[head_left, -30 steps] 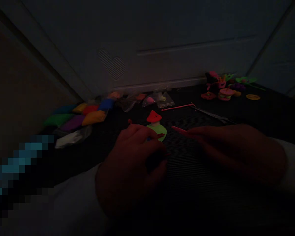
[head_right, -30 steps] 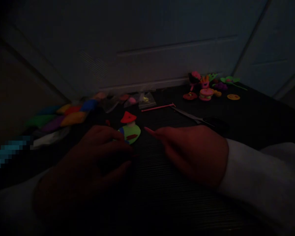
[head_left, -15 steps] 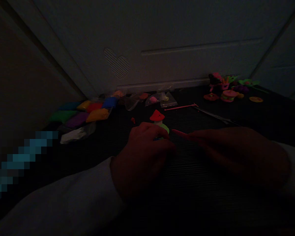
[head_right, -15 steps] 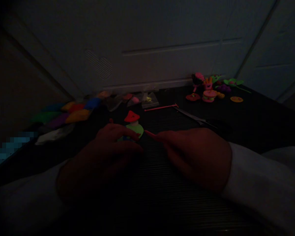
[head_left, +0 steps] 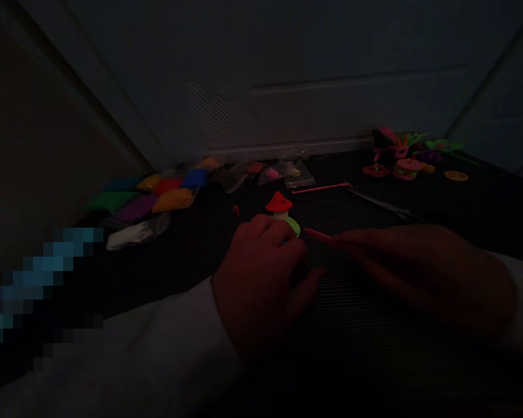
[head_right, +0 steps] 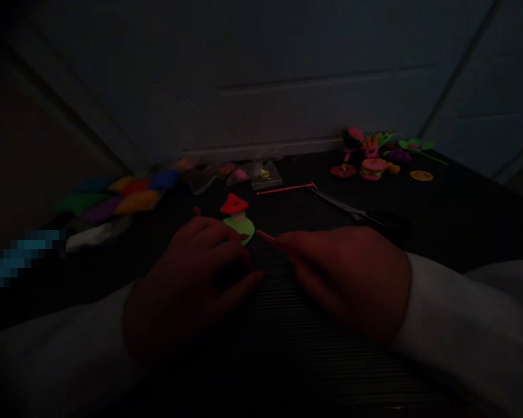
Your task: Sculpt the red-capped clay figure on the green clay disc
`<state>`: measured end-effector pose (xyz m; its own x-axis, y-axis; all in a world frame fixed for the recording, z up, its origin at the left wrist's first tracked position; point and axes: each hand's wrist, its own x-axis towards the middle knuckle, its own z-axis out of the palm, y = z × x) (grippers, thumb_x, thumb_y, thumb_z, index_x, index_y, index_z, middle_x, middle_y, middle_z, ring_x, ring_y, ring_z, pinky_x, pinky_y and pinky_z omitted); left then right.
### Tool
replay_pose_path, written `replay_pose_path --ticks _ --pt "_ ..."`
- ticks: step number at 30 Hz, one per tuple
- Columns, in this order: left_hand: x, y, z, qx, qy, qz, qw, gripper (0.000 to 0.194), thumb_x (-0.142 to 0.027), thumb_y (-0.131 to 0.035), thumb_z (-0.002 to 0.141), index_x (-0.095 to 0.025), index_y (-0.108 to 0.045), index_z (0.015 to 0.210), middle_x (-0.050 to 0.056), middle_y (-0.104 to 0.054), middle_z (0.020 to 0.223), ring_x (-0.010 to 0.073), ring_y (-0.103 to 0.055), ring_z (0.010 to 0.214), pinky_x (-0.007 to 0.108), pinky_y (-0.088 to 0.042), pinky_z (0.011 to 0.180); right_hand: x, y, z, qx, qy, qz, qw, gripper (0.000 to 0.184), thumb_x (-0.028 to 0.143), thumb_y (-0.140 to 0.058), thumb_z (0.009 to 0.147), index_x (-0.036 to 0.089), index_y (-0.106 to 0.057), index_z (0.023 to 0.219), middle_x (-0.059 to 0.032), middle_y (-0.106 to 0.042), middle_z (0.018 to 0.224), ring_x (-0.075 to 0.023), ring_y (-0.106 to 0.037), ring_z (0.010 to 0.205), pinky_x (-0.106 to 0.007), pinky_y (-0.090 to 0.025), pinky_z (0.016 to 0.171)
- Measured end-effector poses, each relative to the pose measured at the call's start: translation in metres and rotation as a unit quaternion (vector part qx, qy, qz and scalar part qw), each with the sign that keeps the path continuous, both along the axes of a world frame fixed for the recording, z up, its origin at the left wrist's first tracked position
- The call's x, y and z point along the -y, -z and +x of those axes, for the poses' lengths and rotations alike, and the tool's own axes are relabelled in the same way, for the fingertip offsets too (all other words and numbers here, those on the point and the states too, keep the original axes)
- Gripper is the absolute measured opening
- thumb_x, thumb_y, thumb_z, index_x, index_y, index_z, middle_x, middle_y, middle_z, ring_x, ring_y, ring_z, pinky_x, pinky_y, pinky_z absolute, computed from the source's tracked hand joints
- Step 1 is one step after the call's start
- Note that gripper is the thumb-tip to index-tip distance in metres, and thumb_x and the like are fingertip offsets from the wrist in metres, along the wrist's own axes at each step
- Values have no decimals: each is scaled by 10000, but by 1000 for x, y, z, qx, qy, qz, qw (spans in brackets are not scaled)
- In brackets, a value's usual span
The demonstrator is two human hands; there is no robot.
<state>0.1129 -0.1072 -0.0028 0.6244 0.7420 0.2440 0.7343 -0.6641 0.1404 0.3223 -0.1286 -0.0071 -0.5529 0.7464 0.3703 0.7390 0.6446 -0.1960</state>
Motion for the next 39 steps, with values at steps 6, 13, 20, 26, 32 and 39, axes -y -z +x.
replay_pose_path --ticks 6,13,20,26,32,39 --pt "-1 -2 -4 17 5 0 1000 145 -278 -502 776 -198 -624 780 34 -575 893 222 -460 935 422 -362 827 -1 1 1 -6 -3 -6 1000 350 182 -450 836 250 -506 1175 21 -691 950 -116 -655 735 -222 -491 630" --pt "0 -3 -9 32 10 6 999 142 -271 -507 776 -195 -628 783 35 -583 912 223 -463 932 440 -355 851 6 -2 -2 34 -3 -12 999 340 182 -421 848 243 -492 1175 5 -692 906 -137 -640 671 -259 -476 585" --pt "-2 -1 -6 27 1 0 1000 137 -262 -506 782 -188 -619 762 35 -583 880 220 -467 912 417 -375 817 11 1 -4 55 -6 8 998 305 217 -405 856 245 -503 1143 16 -665 721 -136 -588 541 -251 -417 485" --pt "-3 -1 -6 32 10 7 999 136 -255 -509 784 -194 -626 749 26 -584 855 211 -473 897 422 -365 839 14 3 -3 56 51 -25 997 268 302 -401 853 230 -570 1049 -34 -666 713 -170 -615 587 -275 -451 532" --pt "-3 -1 -6 21 13 7 1000 148 -251 -498 787 -185 -628 763 40 -579 862 215 -471 887 417 -376 822 18 4 -8 56 40 -30 997 260 275 -386 852 224 -582 1016 -33 -663 676 -167 -609 567 -266 -451 519" --pt "-3 0 -6 25 15 11 1000 145 -249 -500 782 -184 -625 747 39 -580 844 215 -478 876 419 -378 820 21 9 -13 71 43 -11 996 297 252 -367 850 212 -547 1083 -35 -662 674 -184 -610 581 -292 -456 534"
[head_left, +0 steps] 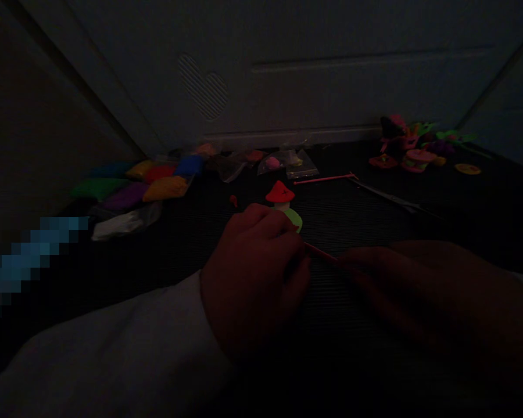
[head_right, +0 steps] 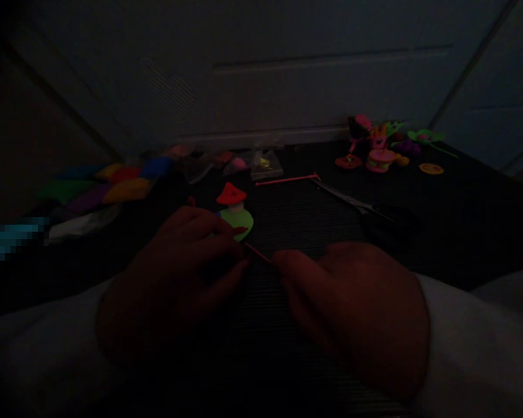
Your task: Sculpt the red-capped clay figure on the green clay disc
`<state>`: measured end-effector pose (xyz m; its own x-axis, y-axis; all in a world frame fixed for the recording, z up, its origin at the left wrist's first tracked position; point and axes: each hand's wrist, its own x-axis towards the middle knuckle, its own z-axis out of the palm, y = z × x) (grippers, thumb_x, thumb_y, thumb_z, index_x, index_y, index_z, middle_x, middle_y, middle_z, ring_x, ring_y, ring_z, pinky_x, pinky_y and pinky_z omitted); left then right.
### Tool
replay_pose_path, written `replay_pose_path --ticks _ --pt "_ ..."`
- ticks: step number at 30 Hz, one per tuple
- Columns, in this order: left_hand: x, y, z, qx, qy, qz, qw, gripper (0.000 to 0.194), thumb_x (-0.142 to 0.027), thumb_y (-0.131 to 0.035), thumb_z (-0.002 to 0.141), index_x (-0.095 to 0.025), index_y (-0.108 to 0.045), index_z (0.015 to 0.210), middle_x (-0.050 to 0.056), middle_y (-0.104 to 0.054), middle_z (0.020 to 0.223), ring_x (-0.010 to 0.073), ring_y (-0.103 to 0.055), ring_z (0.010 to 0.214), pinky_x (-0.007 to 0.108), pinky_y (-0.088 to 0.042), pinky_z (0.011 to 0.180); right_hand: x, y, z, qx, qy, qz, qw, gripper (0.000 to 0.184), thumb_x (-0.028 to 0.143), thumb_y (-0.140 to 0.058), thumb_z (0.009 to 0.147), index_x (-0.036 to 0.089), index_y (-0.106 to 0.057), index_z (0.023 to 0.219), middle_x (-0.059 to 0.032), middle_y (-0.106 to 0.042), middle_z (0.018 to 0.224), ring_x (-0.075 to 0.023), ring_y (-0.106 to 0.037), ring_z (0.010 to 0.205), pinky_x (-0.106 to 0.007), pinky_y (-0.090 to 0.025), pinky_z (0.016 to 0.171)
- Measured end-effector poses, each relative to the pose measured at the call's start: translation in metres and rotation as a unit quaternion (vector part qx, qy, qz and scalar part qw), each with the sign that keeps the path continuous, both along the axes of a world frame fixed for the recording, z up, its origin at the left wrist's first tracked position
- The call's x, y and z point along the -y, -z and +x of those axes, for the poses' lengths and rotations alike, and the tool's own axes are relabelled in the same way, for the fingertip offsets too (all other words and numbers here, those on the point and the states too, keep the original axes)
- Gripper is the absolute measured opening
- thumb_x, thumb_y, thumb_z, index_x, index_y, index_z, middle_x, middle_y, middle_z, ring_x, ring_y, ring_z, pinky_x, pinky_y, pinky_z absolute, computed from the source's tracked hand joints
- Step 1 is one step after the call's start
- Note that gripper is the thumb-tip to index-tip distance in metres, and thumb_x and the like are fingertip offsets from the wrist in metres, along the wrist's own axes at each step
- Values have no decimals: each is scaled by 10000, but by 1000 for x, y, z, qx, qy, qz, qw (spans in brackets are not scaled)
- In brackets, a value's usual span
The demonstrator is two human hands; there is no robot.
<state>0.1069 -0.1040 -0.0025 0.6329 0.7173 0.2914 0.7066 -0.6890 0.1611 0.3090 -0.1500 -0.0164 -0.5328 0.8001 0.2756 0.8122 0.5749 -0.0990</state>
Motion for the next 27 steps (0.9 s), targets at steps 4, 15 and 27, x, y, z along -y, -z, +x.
replay_pose_path --ticks 4,15,27 --pt "0 -1 0 0 -1 1 1000 142 -249 -502 782 -187 -625 746 36 -581 850 218 -476 885 421 -377 821 1 1 -1 7 1 18 1000 300 262 -343 854 224 -533 1082 -27 -651 639 -187 -594 530 -303 -454 486" --pt "0 -1 0 5 -4 -2 1000 137 -258 -512 780 -186 -625 752 38 -582 854 214 -476 881 413 -385 815 -4 -5 3 -3 12 10 1000 298 267 -361 852 225 -539 1088 -29 -668 675 -189 -626 587 -299 -477 526" --pt "-5 0 -3 24 43 -28 998 146 -228 -528 776 -233 -673 800 21 -591 882 198 -487 895 392 -386 810 -27 -17 22 -68 32 -34 997 222 288 -376 881 233 -533 1028 14 -665 770 -139 -630 606 -251 -478 504"
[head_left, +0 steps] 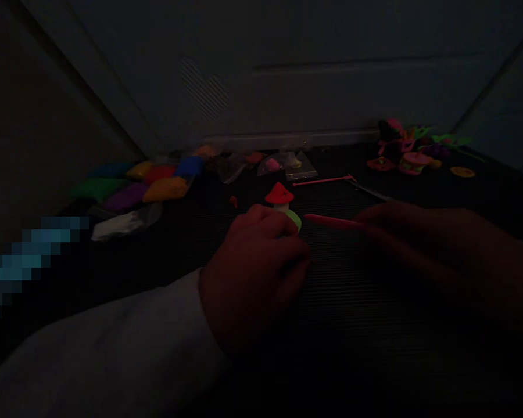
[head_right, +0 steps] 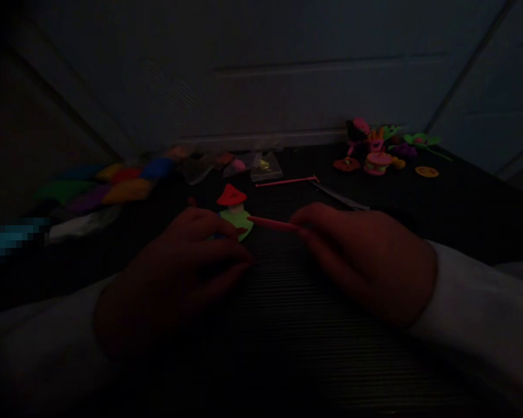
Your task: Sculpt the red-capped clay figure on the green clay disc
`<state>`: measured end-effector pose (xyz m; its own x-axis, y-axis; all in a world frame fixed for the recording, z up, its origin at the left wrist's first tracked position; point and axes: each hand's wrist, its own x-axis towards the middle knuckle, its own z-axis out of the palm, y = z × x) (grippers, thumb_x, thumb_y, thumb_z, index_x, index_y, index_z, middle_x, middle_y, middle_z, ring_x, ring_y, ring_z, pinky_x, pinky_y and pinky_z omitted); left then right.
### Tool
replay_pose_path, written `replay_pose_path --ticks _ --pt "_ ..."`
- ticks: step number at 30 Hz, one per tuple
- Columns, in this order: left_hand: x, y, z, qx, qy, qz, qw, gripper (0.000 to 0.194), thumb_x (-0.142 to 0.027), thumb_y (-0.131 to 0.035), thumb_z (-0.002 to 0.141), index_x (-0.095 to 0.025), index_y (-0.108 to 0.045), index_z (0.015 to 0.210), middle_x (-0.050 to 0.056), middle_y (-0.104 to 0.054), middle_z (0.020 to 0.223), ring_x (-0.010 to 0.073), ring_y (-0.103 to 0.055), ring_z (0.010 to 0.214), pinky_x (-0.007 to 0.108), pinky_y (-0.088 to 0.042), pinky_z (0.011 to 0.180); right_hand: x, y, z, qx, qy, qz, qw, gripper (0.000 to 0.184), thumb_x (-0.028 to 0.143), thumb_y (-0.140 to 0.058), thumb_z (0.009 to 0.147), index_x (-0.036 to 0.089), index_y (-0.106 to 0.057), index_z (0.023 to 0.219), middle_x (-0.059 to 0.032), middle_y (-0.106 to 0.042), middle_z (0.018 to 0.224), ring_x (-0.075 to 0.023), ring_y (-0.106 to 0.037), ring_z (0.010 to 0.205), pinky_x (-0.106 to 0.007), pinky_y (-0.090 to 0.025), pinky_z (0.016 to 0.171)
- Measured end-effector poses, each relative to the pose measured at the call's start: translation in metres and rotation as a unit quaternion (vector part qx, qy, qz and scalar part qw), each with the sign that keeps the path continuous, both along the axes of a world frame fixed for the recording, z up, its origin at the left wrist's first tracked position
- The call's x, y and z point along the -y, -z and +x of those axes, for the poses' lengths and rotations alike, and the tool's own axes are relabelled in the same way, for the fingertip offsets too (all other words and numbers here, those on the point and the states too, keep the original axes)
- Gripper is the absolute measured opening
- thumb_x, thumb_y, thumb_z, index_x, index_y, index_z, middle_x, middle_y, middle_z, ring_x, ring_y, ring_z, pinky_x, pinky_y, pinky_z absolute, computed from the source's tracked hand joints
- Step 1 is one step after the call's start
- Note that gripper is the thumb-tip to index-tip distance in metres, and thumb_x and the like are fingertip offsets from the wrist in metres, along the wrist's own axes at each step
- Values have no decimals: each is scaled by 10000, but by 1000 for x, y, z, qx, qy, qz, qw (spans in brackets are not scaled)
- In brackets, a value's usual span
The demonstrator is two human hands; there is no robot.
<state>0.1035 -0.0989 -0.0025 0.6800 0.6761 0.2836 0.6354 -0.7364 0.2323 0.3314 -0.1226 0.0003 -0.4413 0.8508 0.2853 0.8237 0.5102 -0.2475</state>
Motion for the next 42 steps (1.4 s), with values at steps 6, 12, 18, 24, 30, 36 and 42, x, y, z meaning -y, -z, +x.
replay_pose_path --ticks 6,12,18,24,30,36,42 --pt "-2 -8 -8 41 -5 25 999 126 -194 -545 747 -204 -666 784 23 -594 864 180 -506 867 345 -410 767 -6 8 5 56 -95 25 994 297 179 -398 843 196 -545 1101 -52 -627 896 -160 -605 755 -278 -486 624" --pt "-16 -19 -26 67 -49 84 993 146 -235 -537 743 -165 -664 765 47 -593 841 191 -519 819 337 -409 710 -4 9 9 150 -113 54 981 389 202 -407 853 259 -487 1230 -63 -603 918 -166 -570 703 -319 -472 601" --pt "-20 -21 -34 59 -79 61 993 202 -282 -510 769 -161 -669 791 63 -595 871 208 -524 839 365 -396 735 -7 4 13 85 -98 30 991 316 233 -374 867 229 -588 1098 -57 -622 893 -172 -601 751 -307 -503 612" --pt "-18 -23 -32 75 -78 59 992 199 -280 -511 759 -163 -672 774 62 -604 863 208 -529 843 363 -397 740 -1 0 5 42 -120 1 992 309 226 -377 872 234 -588 1097 -46 -638 949 -136 -635 769 -230 -520 614" --pt "-16 -23 -32 80 -82 56 992 202 -280 -508 754 -167 -673 778 62 -605 868 210 -532 838 368 -403 729 3 -1 6 79 -162 -12 984 363 208 -390 871 259 -510 1211 -45 -617 943 -114 -624 742 -204 -513 593" --pt "-16 -22 -32 80 -84 54 992 194 -285 -495 754 -190 -664 764 43 -611 873 210 -539 846 366 -410 746 2 2 6 83 -160 -9 984 369 233 -375 882 274 -493 1229 -50 -603 907 -114 -614 688 -212 -504 554" --pt "-16 -23 -32 80 -86 56 991 192 -285 -498 756 -187 -663 769 48 -609 880 213 -537 856 369 -413 749 2 1 3 76 -156 -26 985 348 219 -371 881 279 -519 1190 -32 -587 888 -96 -601 670 -197 -494 554"
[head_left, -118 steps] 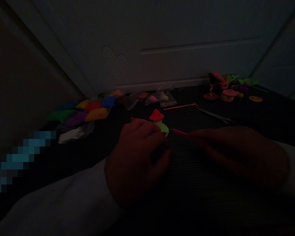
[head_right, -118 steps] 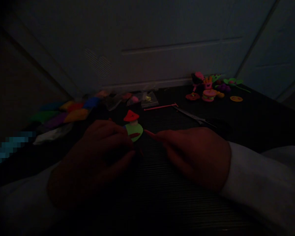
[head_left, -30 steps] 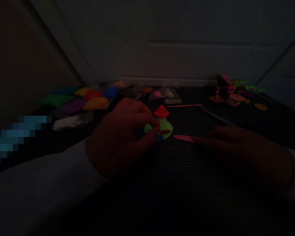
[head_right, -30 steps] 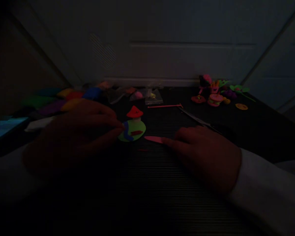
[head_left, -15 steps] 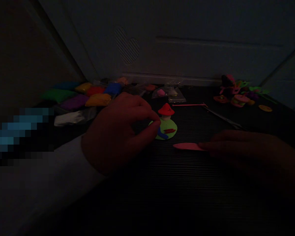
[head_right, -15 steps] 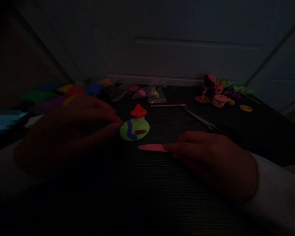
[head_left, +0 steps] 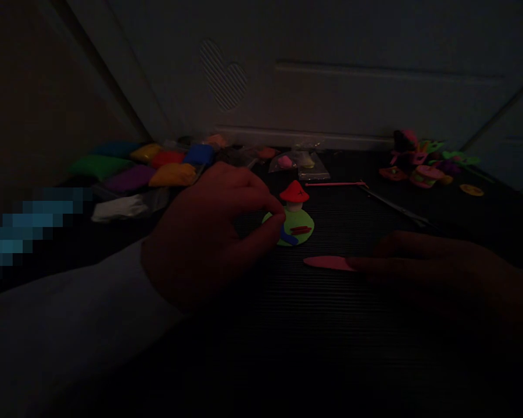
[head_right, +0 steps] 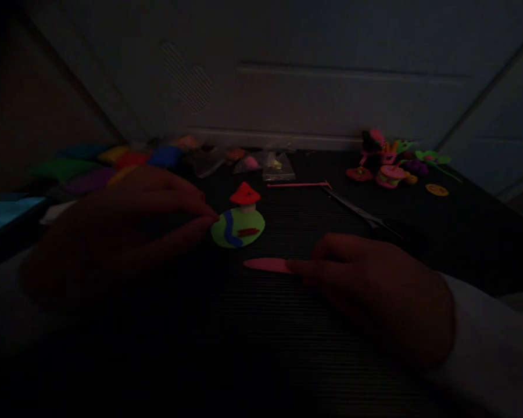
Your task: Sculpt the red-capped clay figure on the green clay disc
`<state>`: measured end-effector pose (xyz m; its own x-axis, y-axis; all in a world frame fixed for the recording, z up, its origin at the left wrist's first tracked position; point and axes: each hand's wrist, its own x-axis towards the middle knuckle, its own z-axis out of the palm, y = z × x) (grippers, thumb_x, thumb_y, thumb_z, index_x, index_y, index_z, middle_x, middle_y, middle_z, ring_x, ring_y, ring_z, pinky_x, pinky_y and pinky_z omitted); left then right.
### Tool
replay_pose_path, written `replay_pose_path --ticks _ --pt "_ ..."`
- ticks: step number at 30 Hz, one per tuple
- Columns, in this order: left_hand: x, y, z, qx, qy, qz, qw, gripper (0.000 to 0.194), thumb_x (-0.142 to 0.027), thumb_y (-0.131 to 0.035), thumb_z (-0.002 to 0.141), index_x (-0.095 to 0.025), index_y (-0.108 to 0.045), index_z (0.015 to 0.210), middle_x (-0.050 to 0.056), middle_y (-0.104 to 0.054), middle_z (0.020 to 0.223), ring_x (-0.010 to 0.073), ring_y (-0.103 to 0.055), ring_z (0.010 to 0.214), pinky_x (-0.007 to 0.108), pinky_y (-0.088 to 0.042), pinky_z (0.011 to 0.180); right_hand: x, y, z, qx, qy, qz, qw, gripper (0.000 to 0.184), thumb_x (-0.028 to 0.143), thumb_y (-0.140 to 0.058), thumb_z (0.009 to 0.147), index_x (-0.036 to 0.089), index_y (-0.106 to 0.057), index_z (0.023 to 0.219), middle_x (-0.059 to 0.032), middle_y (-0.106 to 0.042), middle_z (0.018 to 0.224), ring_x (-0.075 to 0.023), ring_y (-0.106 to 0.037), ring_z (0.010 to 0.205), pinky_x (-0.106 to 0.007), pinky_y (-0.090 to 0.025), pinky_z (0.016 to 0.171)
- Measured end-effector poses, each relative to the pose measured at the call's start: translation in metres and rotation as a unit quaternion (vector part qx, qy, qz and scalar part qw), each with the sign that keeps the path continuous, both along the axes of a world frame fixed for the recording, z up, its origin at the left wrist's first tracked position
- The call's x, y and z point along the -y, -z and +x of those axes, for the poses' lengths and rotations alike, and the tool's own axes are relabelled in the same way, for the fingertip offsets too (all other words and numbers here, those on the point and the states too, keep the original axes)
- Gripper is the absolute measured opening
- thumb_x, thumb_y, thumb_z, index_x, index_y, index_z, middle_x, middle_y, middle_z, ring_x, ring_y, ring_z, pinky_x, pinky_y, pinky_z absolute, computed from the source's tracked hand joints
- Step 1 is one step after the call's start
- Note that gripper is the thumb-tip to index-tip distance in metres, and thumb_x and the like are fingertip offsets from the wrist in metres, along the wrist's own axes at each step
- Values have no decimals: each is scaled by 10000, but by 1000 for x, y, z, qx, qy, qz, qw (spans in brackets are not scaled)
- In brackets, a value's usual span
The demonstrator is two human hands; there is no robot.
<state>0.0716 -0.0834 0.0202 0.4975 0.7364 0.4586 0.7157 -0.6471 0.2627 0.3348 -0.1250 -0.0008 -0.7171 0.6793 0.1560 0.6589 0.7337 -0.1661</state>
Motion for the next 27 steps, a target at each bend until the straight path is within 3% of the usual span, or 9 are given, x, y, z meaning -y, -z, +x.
replay_pose_path --ticks 10,27 --pt "0 1 0 -6 3 1 1000 194 -287 -506 750 -178 -665 762 52 -607 876 214 -535 866 362 -412 755 2 3 -2 -41 33 -33 998 308 264 -362 896 321 -529 1148 -4 -564 888 -90 -589 693 -217 -489 591" --pt "1 1 0 -7 -1 -9 1000 176 -289 -507 746 -201 -658 765 44 -609 887 214 -529 866 360 -415 760 -1 -2 -5 -50 45 -89 994 265 251 -432 866 277 -590 1078 -14 -574 864 -91 -588 701 -209 -486 601"
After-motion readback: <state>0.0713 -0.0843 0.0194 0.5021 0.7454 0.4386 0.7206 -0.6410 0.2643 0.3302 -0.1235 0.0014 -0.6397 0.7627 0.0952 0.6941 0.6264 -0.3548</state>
